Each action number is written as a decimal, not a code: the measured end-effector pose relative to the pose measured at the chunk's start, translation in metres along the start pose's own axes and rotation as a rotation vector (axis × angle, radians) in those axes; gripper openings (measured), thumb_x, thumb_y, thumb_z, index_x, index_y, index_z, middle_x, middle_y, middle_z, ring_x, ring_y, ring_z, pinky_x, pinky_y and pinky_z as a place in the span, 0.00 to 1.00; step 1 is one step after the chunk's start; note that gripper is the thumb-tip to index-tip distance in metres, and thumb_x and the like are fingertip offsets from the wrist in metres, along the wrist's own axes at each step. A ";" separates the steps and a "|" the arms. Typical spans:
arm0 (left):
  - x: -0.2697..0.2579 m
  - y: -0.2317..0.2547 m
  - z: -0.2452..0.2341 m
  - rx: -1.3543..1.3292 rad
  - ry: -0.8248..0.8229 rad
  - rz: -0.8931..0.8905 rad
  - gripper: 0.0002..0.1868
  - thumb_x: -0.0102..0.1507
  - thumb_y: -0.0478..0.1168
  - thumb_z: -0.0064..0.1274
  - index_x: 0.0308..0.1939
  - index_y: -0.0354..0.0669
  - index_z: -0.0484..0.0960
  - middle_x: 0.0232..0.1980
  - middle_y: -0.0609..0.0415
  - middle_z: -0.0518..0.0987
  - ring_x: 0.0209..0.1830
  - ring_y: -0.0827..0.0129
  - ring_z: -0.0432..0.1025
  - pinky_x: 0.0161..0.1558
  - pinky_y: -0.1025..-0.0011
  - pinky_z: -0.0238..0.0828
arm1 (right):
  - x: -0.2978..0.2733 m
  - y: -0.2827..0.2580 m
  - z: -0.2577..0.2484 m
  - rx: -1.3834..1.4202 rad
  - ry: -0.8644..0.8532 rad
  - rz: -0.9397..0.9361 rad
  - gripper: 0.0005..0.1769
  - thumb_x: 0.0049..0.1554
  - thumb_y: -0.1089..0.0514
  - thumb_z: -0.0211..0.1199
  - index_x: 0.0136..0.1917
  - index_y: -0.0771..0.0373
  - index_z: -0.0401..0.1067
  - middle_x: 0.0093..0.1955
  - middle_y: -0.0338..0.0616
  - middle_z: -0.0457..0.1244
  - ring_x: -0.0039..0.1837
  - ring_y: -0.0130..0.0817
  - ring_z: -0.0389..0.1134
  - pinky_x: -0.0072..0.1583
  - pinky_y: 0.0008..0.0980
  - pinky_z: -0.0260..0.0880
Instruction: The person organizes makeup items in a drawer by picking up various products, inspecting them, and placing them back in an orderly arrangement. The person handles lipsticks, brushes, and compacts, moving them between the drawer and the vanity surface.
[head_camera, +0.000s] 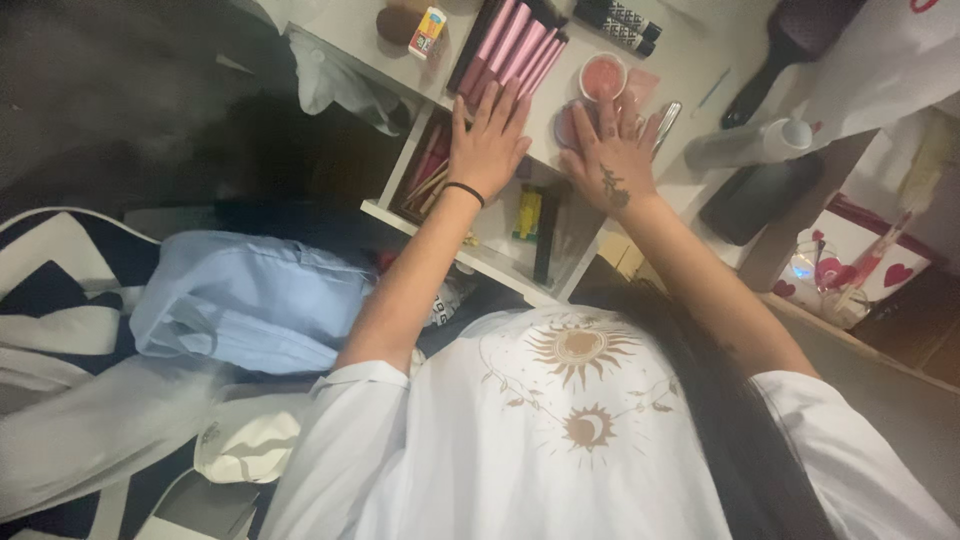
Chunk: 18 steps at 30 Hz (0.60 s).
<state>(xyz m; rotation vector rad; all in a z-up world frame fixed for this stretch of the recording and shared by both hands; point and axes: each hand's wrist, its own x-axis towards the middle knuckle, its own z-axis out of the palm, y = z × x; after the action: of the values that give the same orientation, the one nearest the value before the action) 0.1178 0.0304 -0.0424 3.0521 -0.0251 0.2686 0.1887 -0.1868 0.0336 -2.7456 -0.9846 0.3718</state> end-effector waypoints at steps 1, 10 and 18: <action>0.001 0.000 0.000 -0.001 0.025 -0.001 0.34 0.71 0.57 0.46 0.79 0.53 0.60 0.84 0.55 0.49 0.83 0.57 0.45 0.75 0.33 0.40 | 0.001 0.000 0.000 0.005 0.009 -0.006 0.41 0.64 0.37 0.51 0.84 0.56 0.51 0.87 0.59 0.34 0.85 0.66 0.28 0.74 0.79 0.22; -0.024 0.003 -0.021 -0.112 0.026 -0.103 0.35 0.71 0.56 0.50 0.79 0.54 0.60 0.83 0.54 0.51 0.82 0.53 0.49 0.73 0.32 0.44 | -0.014 0.000 -0.007 0.040 0.032 -0.014 0.43 0.65 0.38 0.53 0.85 0.58 0.49 0.88 0.58 0.31 0.86 0.66 0.27 0.75 0.79 0.21; -0.114 0.009 -0.047 -0.381 0.107 -0.232 0.25 0.66 0.47 0.56 0.66 0.46 0.75 0.72 0.48 0.70 0.72 0.50 0.63 0.70 0.47 0.60 | -0.072 0.002 0.005 0.124 0.155 -0.118 0.43 0.63 0.45 0.63 0.83 0.62 0.53 0.87 0.60 0.39 0.85 0.68 0.38 0.76 0.74 0.36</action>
<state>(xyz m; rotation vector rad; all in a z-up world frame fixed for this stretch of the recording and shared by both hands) -0.0033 0.0260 -0.0158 2.6280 0.2518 0.3618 0.1341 -0.2341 0.0407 -2.5473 -1.0400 0.1901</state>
